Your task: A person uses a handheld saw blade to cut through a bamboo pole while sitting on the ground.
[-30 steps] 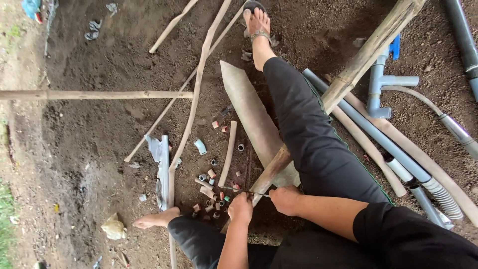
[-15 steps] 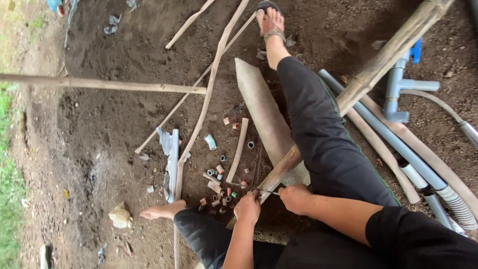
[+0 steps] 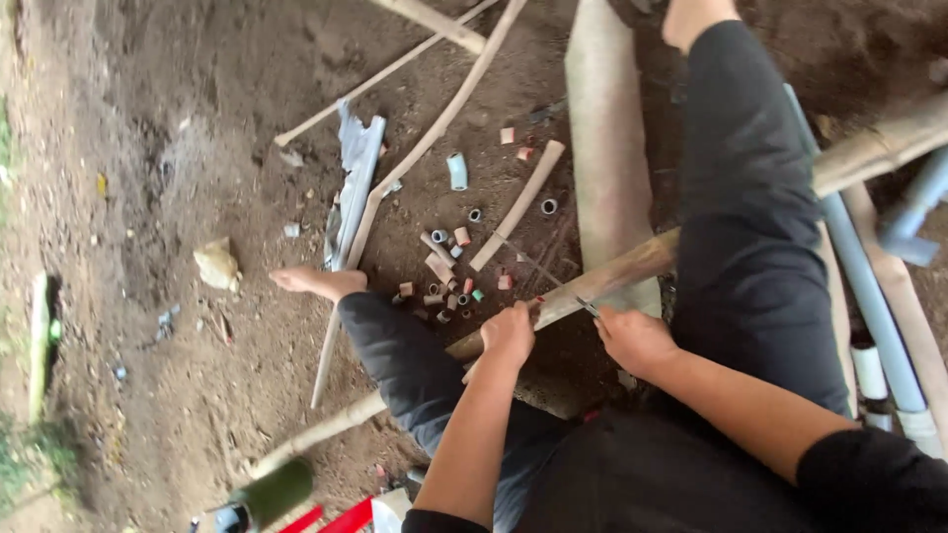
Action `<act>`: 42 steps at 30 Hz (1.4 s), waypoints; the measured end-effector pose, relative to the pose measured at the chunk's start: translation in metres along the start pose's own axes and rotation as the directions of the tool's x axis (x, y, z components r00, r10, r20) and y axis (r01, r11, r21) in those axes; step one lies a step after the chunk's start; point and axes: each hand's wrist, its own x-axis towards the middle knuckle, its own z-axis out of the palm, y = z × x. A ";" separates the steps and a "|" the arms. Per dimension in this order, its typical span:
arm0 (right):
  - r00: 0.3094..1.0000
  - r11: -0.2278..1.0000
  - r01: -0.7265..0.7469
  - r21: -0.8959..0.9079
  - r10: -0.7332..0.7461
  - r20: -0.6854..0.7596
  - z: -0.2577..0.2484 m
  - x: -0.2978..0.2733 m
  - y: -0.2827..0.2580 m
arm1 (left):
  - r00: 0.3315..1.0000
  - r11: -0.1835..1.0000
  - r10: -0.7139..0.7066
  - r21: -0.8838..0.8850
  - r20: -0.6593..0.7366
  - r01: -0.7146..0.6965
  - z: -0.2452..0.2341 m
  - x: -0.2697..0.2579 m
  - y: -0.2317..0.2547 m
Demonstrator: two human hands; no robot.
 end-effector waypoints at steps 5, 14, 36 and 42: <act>0.949 0.894 0.313 -0.320 -0.283 0.136 0.003 -0.009 0.008 | 0.999 0.990 -0.011 0.140 0.042 0.005 0.013 0.019 0.003; 0.960 0.896 0.278 -0.348 -0.270 0.072 0.034 -0.017 0.019 | 0.996 0.993 0.037 0.111 0.085 -0.046 -0.007 0.003 0.011; 0.955 0.904 0.290 -0.316 -0.293 0.039 0.020 -0.038 0.022 | 0.999 0.999 0.051 -0.001 0.013 -0.051 0.020 0.022 -0.003; 0.960 0.874 0.249 -0.418 -0.278 -0.011 -0.018 -0.035 -0.007 | 0.990 0.995 0.069 0.080 -0.121 -0.059 0.042 0.019 -0.001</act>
